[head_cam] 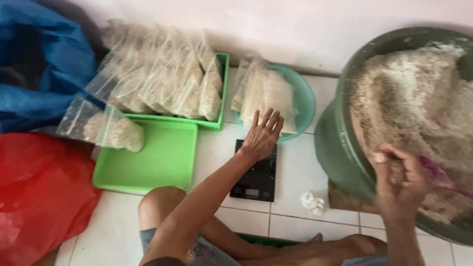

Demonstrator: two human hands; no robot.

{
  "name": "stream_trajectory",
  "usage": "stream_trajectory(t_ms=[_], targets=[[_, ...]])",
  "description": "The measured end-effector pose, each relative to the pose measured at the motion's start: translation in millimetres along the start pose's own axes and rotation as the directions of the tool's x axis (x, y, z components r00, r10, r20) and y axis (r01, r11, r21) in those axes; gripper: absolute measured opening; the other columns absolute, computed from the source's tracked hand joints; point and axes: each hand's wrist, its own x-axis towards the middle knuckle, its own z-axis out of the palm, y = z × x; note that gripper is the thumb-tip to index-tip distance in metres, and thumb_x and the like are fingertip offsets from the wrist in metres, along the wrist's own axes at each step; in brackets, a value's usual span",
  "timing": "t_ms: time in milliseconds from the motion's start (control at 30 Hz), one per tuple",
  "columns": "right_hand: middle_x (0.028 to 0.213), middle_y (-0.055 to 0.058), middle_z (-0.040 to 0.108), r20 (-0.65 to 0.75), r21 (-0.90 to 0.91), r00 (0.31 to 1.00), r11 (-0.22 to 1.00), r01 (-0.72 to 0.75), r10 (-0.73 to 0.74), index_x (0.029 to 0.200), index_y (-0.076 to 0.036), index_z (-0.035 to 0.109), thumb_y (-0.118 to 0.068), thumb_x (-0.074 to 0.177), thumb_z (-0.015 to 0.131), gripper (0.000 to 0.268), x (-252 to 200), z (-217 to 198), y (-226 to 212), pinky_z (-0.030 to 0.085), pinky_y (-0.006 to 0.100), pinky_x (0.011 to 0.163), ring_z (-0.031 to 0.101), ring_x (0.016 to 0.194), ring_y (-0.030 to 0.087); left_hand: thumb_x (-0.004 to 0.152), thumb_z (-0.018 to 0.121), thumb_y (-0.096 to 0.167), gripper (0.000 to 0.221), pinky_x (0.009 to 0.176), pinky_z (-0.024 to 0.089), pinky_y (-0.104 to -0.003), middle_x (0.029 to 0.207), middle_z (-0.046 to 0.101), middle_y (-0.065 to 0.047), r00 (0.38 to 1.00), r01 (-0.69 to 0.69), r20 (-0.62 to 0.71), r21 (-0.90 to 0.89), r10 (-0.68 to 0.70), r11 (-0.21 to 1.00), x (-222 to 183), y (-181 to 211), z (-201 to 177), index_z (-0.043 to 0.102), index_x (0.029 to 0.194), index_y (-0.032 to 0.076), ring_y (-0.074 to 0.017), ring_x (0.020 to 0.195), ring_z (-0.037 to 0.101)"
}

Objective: Manual bagging and weighing of grains from a large container into individual plastic portions.

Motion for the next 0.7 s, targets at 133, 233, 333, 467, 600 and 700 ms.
stream_trajectory(t_ms=[133,233,333,467,600,700], targets=[[0.114,0.018,0.065,-0.008,0.005,0.996,0.996,-0.085,0.085,0.122,0.009,0.058,0.005,0.100,0.060,0.022,4.6,-0.4,-4.9,0.050,0.027,0.084,0.063,0.095,0.021,0.068,0.072,0.023,0.083,0.114,0.019,-0.068,0.150,0.040,-0.020,0.965,-0.087,0.262,0.204,0.031,0.975,17.8,-11.6,59.9,0.042,0.142,-0.001,-0.0422,0.143,0.028],[0.106,0.017,0.068,-0.014,-0.024,1.000,1.000,-0.011,0.010,0.121,0.008,0.062,0.008,0.095,0.064,0.026,6.4,-2.5,-3.8,0.045,0.022,0.066,0.059,0.079,0.016,0.080,0.065,0.019,0.041,0.108,0.030,-0.070,0.117,0.060,-0.025,0.978,-0.074,0.208,0.244,0.022,0.967,16.0,-12.9,55.4,0.065,0.114,-0.004,-0.0412,0.123,0.047],[0.106,0.020,0.068,0.005,0.003,0.999,0.999,0.034,-0.034,0.120,0.010,0.061,0.010,0.092,0.062,0.028,7.5,-2.4,-4.4,0.050,0.025,0.072,0.062,0.083,0.019,0.078,0.063,0.007,0.025,0.104,0.039,-0.065,0.101,0.060,-0.021,0.996,-0.062,0.077,0.126,0.053,0.990,7.3,-16.7,40.0,0.066,0.099,-0.006,-0.0370,0.107,0.056],[0.106,0.020,0.067,0.002,0.024,0.999,0.999,0.035,-0.035,0.118,0.013,0.061,0.010,0.093,0.065,0.025,7.7,1.3,-8.6,0.050,0.025,0.073,0.062,0.084,0.020,0.082,0.060,0.010,0.022,0.091,0.047,-0.049,0.104,0.063,-0.018,0.997,-0.071,-0.004,0.070,0.072,0.995,5.3,-22.5,17.3,0.064,0.101,-0.001,-0.0320,0.097,0.061],[0.108,0.018,0.068,-0.002,0.028,1.000,1.000,0.013,-0.013,0.116,0.009,0.063,0.008,0.094,0.065,0.022,7.9,2.2,-15.2,0.051,0.027,0.079,0.063,0.088,0.020,0.080,0.060,0.007,0.017,0.082,0.048,-0.042,0.102,0.063,-0.017,0.998,-0.052,-0.025,-0.010,0.052,0.999,13.0,-24.2,10.0,0.066,0.095,0.001,-0.0308,0.093,0.060],[0.104,0.017,0.068,0.005,-0.009,1.000,1.000,0.022,-0.021,0.115,0.008,0.064,0.008,0.093,0.065,0.023,9.6,1.7,-17.8,0.050,0.026,0.077,0.062,0.085,0.019,0.083,0.064,0.015,0.016,0.088,0.049,-0.046,0.110,0.066,-0.019,0.997,0.009,0.071,-0.022,-0.007,1.000,22.5,-24.7,20.5,0.070,0.090,0.002,-0.0360,0.105,0.062]])
